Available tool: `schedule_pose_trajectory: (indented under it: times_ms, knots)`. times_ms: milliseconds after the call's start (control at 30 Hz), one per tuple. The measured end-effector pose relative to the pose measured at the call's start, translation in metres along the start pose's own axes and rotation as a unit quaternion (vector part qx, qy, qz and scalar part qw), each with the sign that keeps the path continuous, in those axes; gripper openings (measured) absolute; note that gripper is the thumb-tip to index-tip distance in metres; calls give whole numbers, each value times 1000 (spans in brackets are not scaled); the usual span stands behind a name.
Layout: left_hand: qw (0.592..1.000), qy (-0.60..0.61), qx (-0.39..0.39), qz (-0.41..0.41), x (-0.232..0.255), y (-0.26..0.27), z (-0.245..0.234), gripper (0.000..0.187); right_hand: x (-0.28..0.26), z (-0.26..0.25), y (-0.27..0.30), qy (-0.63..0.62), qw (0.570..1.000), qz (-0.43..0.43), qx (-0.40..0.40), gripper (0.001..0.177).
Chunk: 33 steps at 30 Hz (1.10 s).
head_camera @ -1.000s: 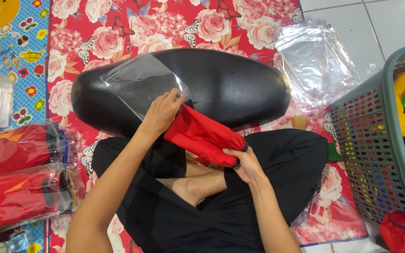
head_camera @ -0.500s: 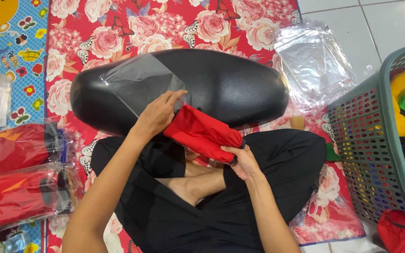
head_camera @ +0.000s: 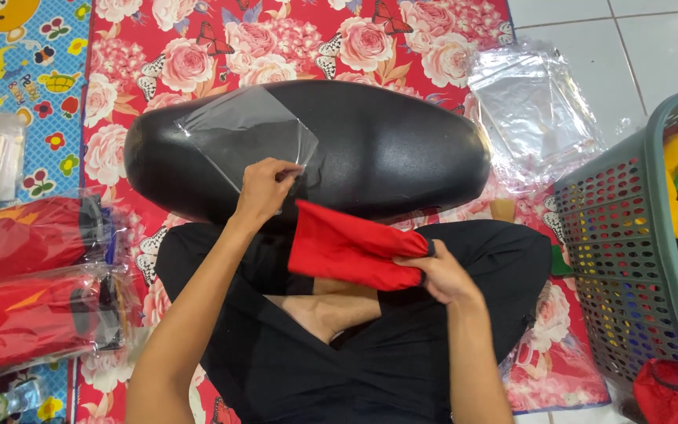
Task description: The person packages a red cloth item into a plastic bag and then fits a blue elasticized cover onto a black motorcycle seat.
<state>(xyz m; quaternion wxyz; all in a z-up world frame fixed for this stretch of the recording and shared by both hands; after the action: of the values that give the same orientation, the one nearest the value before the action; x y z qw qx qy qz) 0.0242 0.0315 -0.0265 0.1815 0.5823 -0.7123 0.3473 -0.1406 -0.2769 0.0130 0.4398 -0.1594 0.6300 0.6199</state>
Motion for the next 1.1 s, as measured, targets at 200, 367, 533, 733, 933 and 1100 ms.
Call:
schedule_pose_trajectory:
  times_ms: [200,367,533,733,933,1100]
  knots:
    - [993,-105,-17,57,18,6,-10,20,-63,15,16,185,959,-133,-166,14]
    - [992,-88,-29,88,21,0,-19,24,-87,52,6,291,919,-135,-228,35]
    - [994,-51,-58,84,28,-15,-30,26,-125,93,15,337,866,-157,-333,51]
    - [996,20,-68,52,28,-35,-37,30,-137,132,-9,405,811,-175,-385,67]
    - [995,66,-45,54,30,-42,-47,31,-151,160,-11,523,741,-189,-376,88]
    - [992,90,-34,76,52,-39,-62,31,-158,162,-4,556,738,-175,-340,87]
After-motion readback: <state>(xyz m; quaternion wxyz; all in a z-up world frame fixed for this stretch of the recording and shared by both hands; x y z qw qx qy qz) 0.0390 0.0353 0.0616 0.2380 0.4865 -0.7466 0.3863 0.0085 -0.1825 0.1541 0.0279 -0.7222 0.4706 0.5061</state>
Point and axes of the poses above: each hand's wrist, its own y-axis away from the middle knuckle, its own z-axis out of the palm, x = y × z, the point moved 1 cm from there along -y, towards the middle knuckle, and after that the axes turned 11 degrees about x, right-handed, at the moved point
